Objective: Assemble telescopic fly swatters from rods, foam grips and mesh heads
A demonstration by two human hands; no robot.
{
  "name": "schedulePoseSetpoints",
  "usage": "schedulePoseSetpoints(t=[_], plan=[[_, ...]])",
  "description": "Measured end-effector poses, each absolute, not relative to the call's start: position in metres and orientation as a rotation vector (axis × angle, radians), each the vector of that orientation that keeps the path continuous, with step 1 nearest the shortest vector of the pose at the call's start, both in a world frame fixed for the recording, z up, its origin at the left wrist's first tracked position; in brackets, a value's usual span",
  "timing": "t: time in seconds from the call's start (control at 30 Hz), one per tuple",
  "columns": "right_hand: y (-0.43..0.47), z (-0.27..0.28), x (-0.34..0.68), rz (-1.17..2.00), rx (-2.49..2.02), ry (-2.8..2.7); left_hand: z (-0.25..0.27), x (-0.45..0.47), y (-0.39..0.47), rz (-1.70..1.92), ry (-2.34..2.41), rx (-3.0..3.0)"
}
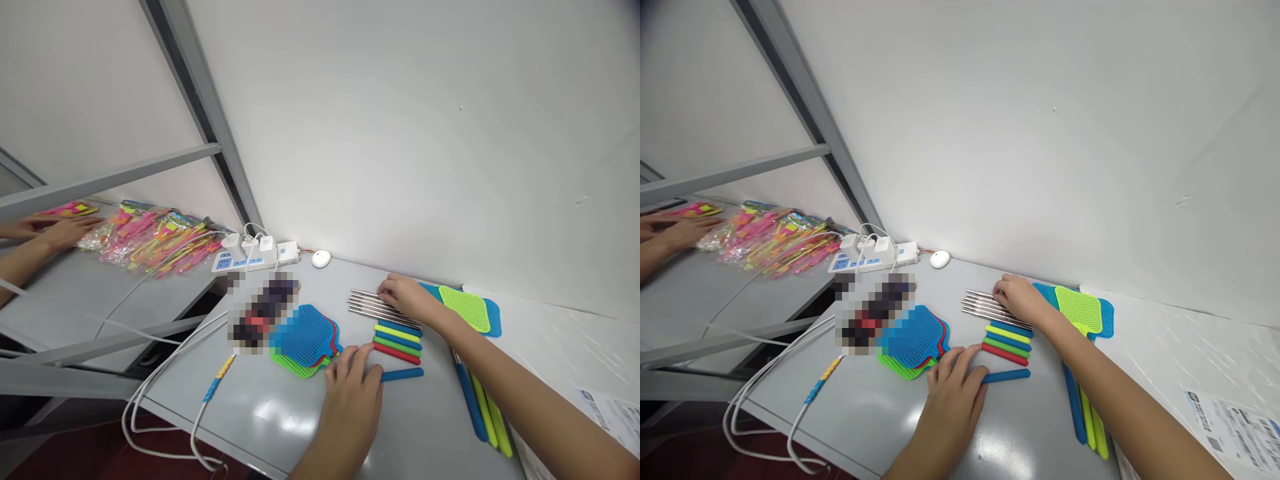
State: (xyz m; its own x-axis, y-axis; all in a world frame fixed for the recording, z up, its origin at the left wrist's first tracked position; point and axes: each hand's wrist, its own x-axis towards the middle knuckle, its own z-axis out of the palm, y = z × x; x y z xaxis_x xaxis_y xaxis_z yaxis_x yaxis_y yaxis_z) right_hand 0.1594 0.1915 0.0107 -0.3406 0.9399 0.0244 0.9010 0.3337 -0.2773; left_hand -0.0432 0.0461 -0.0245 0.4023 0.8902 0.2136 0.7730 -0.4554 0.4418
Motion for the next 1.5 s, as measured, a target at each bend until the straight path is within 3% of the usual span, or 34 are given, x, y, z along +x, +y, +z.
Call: schedulePoseSetpoints(t=[0.3,0.47,0.67,0.93,1.03,1.17,1.23,1.37,1.5], plan=[[0.202,0.004,0.169,0.370,-1.668,-2.505,-0.017,-0.051,0.048,1.129,0.898,2.083],[0.204,0.003,0.168,0.370,-1.721,-2.518,-0.023,-0.042,0.038,1.269,0.968,1.874],[0.205,0.006,0.166,0.360,-1.753,-2.531,-0.020,-0.025,0.024,1.097,1.178,1.679],[0.161,0.061,0.167,0.274,-1.693,-2.256,-0.023,-0.013,0.017,1.324,1.232,1.831],[0.131,0.086,0.172,0.329,-1.641,-2.090,-0.023,-0.010,0.016,1.275,1.212,1.890],[0.089,0.101,0.167,1.156,-1.165,-1.552,-0.019,-0.009,0.014,1.083,1.132,1.970],[0.071,0.099,0.159,1.323,-1.082,-1.381,-0.018,-0.010,0.013,0.937,1.065,2.022],[0.042,0.086,0.146,1.254,-1.087,-1.152,-0.018,-0.009,0.015,0.678,1.013,2.095],[0.020,0.072,0.147,1.067,-1.109,-1.011,-0.020,-0.008,0.023,0.644,0.984,2.126]])
